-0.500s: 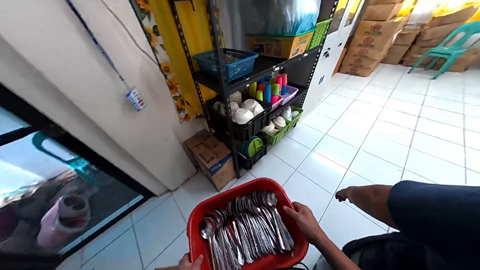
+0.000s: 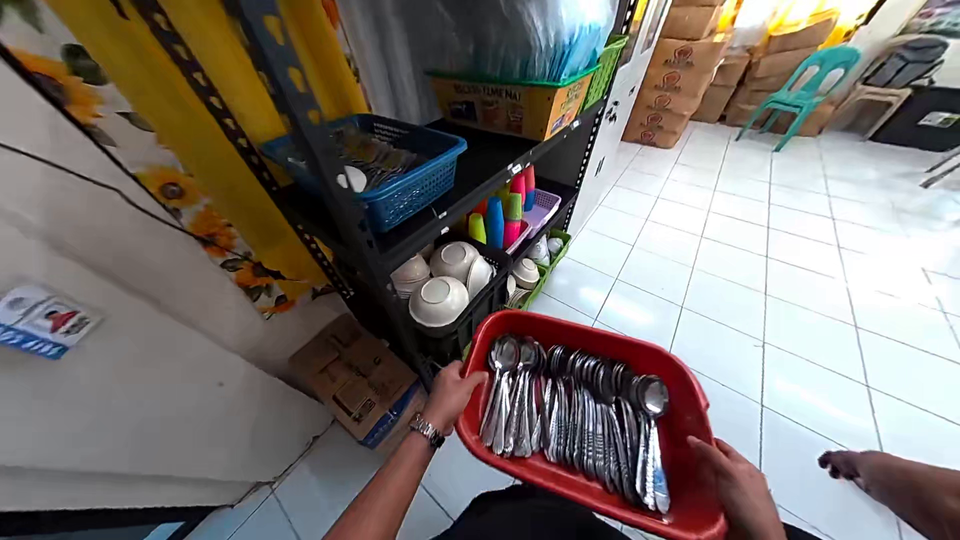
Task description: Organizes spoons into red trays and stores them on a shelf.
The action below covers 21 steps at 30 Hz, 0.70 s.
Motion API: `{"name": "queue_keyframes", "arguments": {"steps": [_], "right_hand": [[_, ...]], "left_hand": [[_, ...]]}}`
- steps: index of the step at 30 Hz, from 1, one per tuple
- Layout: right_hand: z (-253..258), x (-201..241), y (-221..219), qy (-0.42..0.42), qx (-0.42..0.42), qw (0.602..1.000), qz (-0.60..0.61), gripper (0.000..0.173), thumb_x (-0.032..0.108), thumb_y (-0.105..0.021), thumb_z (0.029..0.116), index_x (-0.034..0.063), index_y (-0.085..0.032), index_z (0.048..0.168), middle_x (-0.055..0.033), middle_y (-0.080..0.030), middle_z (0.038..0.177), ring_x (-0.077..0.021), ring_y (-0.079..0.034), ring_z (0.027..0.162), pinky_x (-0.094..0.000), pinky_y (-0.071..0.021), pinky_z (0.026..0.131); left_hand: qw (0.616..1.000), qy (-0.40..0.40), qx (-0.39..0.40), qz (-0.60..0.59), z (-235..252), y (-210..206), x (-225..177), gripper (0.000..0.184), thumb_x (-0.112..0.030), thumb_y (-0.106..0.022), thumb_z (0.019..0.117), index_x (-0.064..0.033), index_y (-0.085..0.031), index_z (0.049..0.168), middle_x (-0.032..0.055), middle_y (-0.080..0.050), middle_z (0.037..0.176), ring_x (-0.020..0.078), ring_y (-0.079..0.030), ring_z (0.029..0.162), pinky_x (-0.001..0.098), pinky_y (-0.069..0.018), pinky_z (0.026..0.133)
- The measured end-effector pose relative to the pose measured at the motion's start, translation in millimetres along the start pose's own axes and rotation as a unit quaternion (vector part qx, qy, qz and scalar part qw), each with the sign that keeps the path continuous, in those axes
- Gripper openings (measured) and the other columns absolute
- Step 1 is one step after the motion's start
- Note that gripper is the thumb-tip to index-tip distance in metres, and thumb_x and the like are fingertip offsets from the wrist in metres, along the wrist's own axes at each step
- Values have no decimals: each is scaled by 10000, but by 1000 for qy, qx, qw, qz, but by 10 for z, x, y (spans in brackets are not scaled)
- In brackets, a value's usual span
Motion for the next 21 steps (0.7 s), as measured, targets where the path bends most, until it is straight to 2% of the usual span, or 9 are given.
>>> {"name": "queue_keyframes", "arguments": {"steps": [2,4,6,8,9,11,14,18,21], "right_hand": [[409,349,-18,25,-8,999,33,73,62,-541,987,47,-608,962,74,-595,642,0,-595,542,-202,-536,534],[857,761,-96,56,2,996,72,123,14,-502,958,85,-597,926,101,-611,621,20,-598,526,-177,-534,514],[1290,1203,-234,83,30,991,96,150,15,-480,934,109,-595,952,116,-640,653,27,-625,561,-175,-551,531],[1669,1646,-394,114,53,985,120,165,24,-478,912,108,-605,973,107,-678,702,10,-665,610,-186,-579,562],[1821,1865,-476,129,62,981,129,172,28,-473,908,109,-605,983,104,-684,722,7,-674,632,-187,-586,579],[2066,2291,-652,165,92,969,162,194,29,-446,929,105,-610,1000,96,-700,758,4,-687,672,-183,-596,619],[2336,2852,-1004,222,164,930,242,238,80,-396,1012,108,-632,1032,69,-744,852,-20,-722,795,-215,-622,746],[2610,3357,-1559,275,231,882,305,212,152,-455,1023,103,-659,1051,18,-756,940,-70,-730,905,-265,-618,839],[2761,3493,-2071,255,255,873,329,122,179,-565,992,86,-630,1037,-4,-750,899,-85,-735,848,-275,-630,788]], "left_hand": [[998,-21,23,-48,386,-197,-431,303,-182,-639,1016,57,-604,1198,173,-690,1001,222,-697,872,402,-590,818],[996,-46,29,-69,757,-340,-901,266,-156,-621,1023,54,-597,1185,147,-691,974,185,-698,839,368,-596,791],[998,-61,21,-19,1102,-371,-1426,282,-114,-630,1009,63,-591,1224,166,-683,1036,197,-691,892,376,-583,838],[992,-74,12,105,1435,-333,-1958,319,-123,-645,1000,65,-586,1251,205,-671,1095,245,-677,964,420,-555,897],[979,-86,9,183,1584,-299,-2227,339,-147,-649,1006,75,-585,1255,239,-664,1093,302,-667,979,480,-537,909],[939,-102,-2,329,1802,-225,-2768,359,-205,-651,1016,97,-596,1201,276,-660,1029,389,-671,943,572,-536,861],[870,-102,-37,481,2060,-50,-3610,350,-235,-639,1017,107,-638,1090,275,-667,1003,411,-672,965,610,-526,856],[810,-97,-78,572,2512,205,-4378,351,-224,-646,1011,126,-644,1046,290,-656,1028,429,-649,1014,619,-495,886],[777,-84,-89,617,2962,471,-4654,376,-237,-653,1015,135,-640,1073,302,-655,1063,441,-642,1056,626,-479,919]]}}
Point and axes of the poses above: each hand's wrist, its own z-axis towards the middle knuckle, its own y-axis out of the back of the hand, x = y × z, the point moved 10 cm from there along z, towards the middle knuckle
